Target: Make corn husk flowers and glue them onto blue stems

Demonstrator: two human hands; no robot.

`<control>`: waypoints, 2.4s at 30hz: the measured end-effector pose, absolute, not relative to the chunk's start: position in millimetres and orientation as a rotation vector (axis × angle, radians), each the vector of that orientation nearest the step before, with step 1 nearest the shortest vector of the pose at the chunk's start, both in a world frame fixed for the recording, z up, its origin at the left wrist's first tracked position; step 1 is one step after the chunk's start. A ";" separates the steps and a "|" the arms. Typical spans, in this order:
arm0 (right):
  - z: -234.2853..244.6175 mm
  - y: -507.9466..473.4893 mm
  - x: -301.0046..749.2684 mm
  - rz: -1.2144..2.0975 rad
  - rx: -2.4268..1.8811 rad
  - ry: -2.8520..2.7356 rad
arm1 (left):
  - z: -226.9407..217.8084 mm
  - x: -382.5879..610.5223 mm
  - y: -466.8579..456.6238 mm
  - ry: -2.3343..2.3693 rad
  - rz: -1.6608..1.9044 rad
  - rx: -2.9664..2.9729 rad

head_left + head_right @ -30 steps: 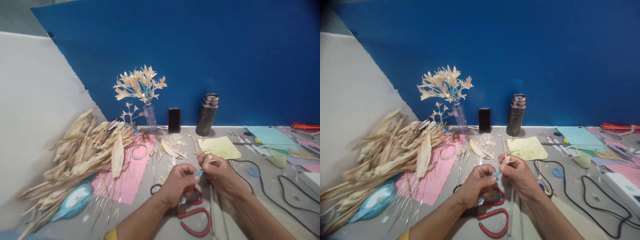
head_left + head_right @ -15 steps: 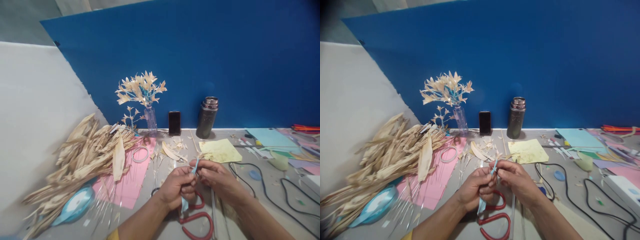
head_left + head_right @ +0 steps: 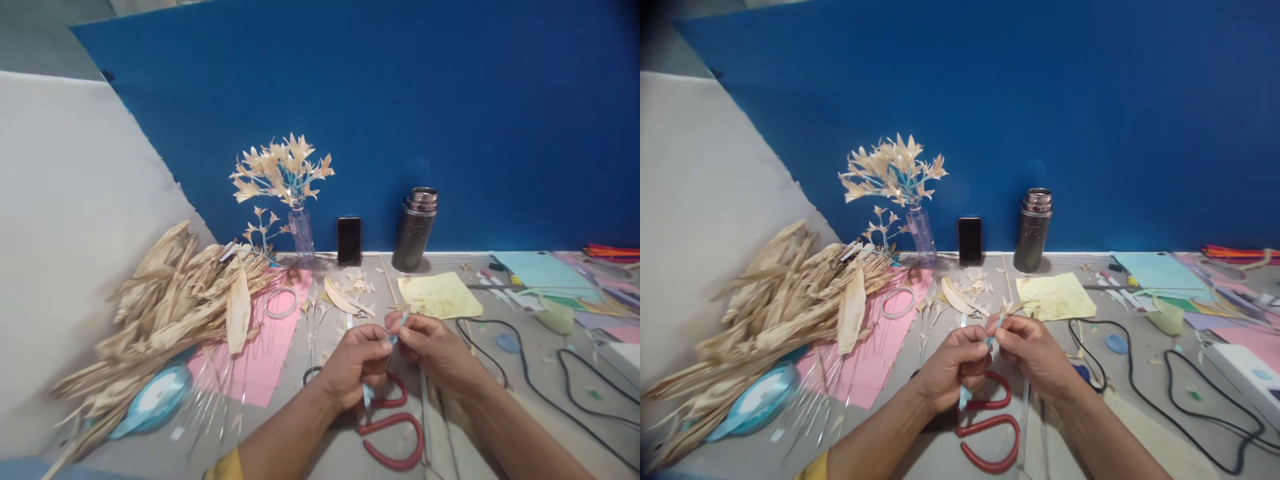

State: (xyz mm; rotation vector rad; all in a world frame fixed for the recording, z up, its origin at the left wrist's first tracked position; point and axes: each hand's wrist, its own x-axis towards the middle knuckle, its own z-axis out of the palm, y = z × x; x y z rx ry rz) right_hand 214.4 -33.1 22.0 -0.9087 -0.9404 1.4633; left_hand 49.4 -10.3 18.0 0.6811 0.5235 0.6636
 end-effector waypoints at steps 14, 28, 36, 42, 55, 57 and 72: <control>15.4 -28.0 213.7 1.429 -0.957 -0.930 | 24.3 46.2 -8.0 0.733 0.784 0.976; 26.5 -54.4 287.8 0.310 -2.019 -2.084 | 26.4 31.5 34.8 1.177 0.806 1.318; -4.3 -71.8 291.1 0.089 -2.055 -2.140 | 17.4 64.9 54.3 1.119 0.681 1.293; -5.7 -72.5 293.7 0.258 -2.016 -2.131 | 14.0 67.4 48.2 1.093 0.712 1.285; 17.3 -85.3 277.8 0.647 -1.637 -1.928 | 18.5 61.9 37.7 1.105 0.894 1.257; 20.9 -88.6 274.2 0.740 -1.553 -1.910 | 19.9 62.6 33.7 1.119 0.940 1.265; 9.4 -78.5 269.0 0.707 -1.389 -1.916 | 19.7 64.3 26.8 1.126 1.114 1.314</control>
